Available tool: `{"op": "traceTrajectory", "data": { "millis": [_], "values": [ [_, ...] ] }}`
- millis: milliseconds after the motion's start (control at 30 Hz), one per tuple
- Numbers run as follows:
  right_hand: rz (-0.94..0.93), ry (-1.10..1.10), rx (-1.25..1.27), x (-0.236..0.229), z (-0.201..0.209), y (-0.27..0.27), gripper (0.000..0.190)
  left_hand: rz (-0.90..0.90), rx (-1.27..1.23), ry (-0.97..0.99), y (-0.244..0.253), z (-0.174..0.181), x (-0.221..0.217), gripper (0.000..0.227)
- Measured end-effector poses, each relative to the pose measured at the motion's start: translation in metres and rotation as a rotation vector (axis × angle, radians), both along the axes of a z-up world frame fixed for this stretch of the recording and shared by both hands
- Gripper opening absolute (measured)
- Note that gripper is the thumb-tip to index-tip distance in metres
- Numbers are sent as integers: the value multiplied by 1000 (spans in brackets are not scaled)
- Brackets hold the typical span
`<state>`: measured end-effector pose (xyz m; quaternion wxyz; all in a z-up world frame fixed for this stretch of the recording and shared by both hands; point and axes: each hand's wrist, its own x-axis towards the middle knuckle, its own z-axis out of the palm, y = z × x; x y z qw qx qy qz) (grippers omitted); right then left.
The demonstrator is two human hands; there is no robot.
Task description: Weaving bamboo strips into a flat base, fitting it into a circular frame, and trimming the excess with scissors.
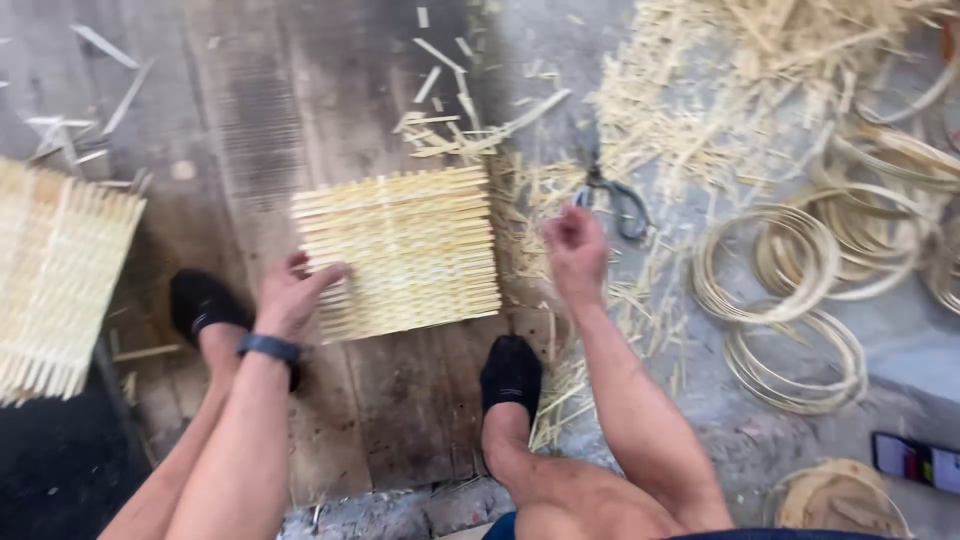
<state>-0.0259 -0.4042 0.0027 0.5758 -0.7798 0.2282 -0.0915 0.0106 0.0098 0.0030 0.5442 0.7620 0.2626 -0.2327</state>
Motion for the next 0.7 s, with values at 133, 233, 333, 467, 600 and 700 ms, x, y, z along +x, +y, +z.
{"op": "traceTrajectory", "data": {
  "millis": [133, 233, 333, 467, 600, 700],
  "values": [
    [-351, 25, -470, -47, 16, -154, 34, 83, 157, 0, -3, 51, 6, 99],
    [-311, 374, -1027, -112, 24, -244, 45, 152, 180, -247, 18, 50, 2, 88],
    [-625, 257, -1052, -149, 19, -319, 47, 182, 253, -306, 25, 56, 1, 80],
    [-622, 421, -722, -169, 29, -358, 31, 155, 203, -403, 15, 66, 0, 73],
    [-402, 391, -1045, -155, 56, -352, 15, 70, 210, -454, -16, 97, 6, 67],
    [-292, 355, -1139, -146, 91, -334, 12, 2, 201, -456, -42, 125, 9, 64]
  ]
}}
